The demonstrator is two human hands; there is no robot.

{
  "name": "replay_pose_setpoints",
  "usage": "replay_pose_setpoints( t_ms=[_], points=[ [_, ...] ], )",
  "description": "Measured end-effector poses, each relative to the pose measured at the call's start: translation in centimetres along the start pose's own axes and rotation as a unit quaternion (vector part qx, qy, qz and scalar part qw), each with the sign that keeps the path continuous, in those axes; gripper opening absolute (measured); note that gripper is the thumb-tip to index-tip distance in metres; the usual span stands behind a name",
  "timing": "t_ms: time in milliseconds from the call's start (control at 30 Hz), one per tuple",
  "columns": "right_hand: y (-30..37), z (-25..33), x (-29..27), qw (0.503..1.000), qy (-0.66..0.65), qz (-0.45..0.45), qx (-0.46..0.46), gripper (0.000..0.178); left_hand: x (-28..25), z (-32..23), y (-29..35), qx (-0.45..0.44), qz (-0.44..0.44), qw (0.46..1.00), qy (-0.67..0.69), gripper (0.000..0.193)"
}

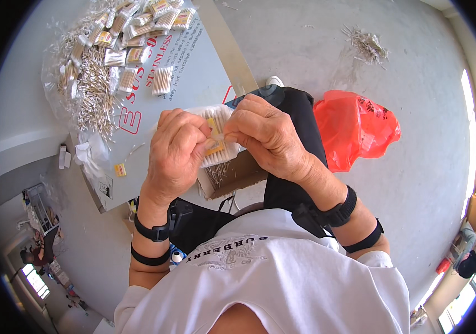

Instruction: Packaging small containers of cotton swabs into a clear plastic bag at a workstation.

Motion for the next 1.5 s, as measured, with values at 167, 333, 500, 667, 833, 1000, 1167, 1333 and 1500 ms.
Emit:
replay_pose_setpoints(
  t_ms=[167, 333, 500, 667, 833, 1000, 1167, 1333, 1500],
  points=[
    [-0.1, 0.6, -0.4, 0.995, 0.074, 0.001, -0.067, 0.021, 0.1, 0.1, 0.2, 0.020, 0.016, 1.000, 0.002, 0.022],
    [-0.1, 0.8, -0.3, 0.994, 0.082, -0.010, -0.074, 0.025, 0.0, 0.0, 0.2, 0.005, 0.015, 1.000, -0.005, 0.020],
    [0.2, 0.3, -0.4, 0.994, 0.082, 0.005, -0.075, 0.019, 0.1, 0.0, 0.1, 0.046, -0.013, 0.998, -0.031, 0.015],
    [0.2, 0.4, -0.5, 0.994, 0.086, 0.005, -0.072, 0.018, 0.4, -0.2, -0.3, 0.047, 0.006, 0.998, -0.051, 0.026],
    [-0.1, 0.1, -0.6, 0.992, 0.097, 0.023, -0.078, 0.020, 0.3, 0.0, -0.3, 0.051, 0.013, 0.997, -0.054, 0.022],
    [-0.6, 0.5, 0.0, 0.987, 0.128, -0.001, -0.102, 0.022, 0.2, 0.0, -0.4, 0.042, 0.037, 0.996, -0.067, 0.021],
    [-0.9, 0.3, 1.0, 0.978, 0.166, -0.019, -0.127, 0.021, 0.4, -0.2, -0.4, 0.039, 0.035, 0.995, -0.087, 0.009],
    [-0.7, 0.1, 0.2, 0.966, 0.205, -0.036, -0.151, 0.020, 0.3, 0.2, -0.3, 0.027, 0.051, 0.995, -0.078, 0.011],
    [0.0, 0.7, -1.7, 0.972, 0.204, -0.027, -0.115, 0.020, 0.6, 0.0, -0.3, 0.024, 0.039, 0.996, -0.072, 0.011]
  ],
)
Point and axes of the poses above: each hand's wrist, its own y-axis away from the middle knuckle, its own x-axis out of the palm, z = x × y, the point moved 2 cm from there along -y, towards the middle knuckle, and after that the axes turned 2 degrees about -y, right-handed, at the moved point
